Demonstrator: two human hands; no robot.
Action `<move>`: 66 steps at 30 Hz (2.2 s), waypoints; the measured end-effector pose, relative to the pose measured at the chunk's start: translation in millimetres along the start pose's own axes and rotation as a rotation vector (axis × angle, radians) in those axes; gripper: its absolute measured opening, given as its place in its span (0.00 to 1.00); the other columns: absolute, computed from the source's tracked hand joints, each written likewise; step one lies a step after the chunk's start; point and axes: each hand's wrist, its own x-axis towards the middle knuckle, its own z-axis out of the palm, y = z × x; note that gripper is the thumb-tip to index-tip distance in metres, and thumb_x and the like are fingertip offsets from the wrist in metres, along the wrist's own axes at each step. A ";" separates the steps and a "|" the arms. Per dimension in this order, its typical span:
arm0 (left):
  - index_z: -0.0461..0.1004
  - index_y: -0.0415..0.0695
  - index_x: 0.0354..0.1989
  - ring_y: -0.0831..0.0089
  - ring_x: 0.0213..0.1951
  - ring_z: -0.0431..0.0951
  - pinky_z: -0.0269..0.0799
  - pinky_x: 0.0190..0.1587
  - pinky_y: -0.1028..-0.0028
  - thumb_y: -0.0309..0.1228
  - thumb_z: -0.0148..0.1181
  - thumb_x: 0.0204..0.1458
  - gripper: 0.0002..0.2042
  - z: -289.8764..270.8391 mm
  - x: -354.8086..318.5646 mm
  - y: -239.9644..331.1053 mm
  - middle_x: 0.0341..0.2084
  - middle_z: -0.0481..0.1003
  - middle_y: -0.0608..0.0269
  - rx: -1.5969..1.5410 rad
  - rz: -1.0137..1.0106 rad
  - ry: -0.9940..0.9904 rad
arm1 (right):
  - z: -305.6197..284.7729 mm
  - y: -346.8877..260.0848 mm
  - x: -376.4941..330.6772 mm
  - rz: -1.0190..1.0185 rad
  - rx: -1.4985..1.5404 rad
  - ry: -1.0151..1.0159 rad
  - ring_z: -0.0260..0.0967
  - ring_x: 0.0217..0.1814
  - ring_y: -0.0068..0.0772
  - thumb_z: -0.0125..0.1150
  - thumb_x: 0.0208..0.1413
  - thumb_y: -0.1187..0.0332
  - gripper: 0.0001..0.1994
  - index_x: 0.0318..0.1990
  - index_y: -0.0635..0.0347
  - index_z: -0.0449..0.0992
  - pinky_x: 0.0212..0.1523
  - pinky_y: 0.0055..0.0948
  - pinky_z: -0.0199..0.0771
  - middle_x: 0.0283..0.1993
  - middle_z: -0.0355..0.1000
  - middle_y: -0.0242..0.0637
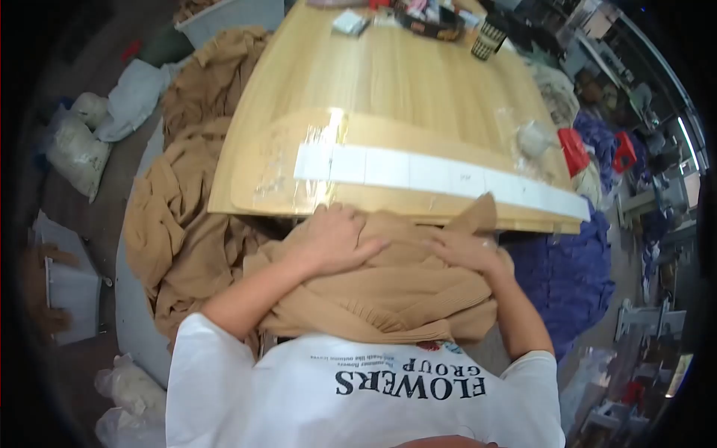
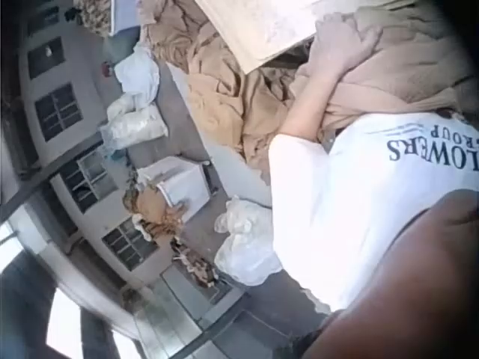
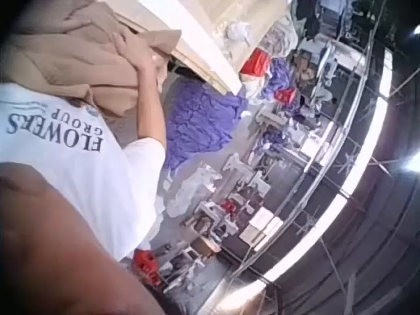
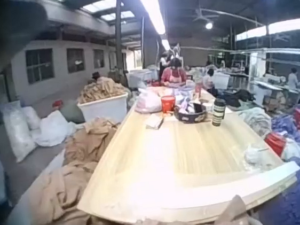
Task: The recorder is applying a substance from a bowl onto the edges of brown sweaters on a work table.
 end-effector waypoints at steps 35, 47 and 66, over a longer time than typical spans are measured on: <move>0.72 0.42 0.39 0.87 0.33 0.70 0.67 0.38 0.83 0.33 0.48 0.58 0.09 -1.3 -164.5 -114.2 0.32 0.74 0.73 -1.146 -0.410 0.456 | 20.3 -49.8 -88.2 -0.621 -0.113 0.449 0.58 0.61 0.43 0.61 0.45 0.73 0.23 0.52 0.60 0.68 0.59 0.32 0.55 0.58 0.60 0.48; 0.75 0.39 0.27 0.82 0.22 0.66 0.63 0.24 0.79 0.31 0.51 0.49 0.09 -146.9 -120.7 39.0 0.18 0.70 0.70 -0.866 0.021 0.524 | 38.4 -191.5 -79.9 -0.863 0.349 0.460 0.61 0.57 0.32 0.55 0.50 0.74 0.23 0.56 0.64 0.61 0.56 0.29 0.60 0.55 0.65 0.41; 0.74 0.38 0.38 0.85 0.28 0.68 0.64 0.30 0.83 0.27 0.58 0.51 0.09 -136.9 -75.4 -34.6 0.26 0.72 0.74 -0.906 0.010 0.263 | -120.4 -134.8 -80.1 -0.862 0.820 0.773 0.71 0.41 0.25 0.54 0.53 0.75 0.10 0.44 0.66 0.71 0.43 0.20 0.72 0.40 0.72 0.37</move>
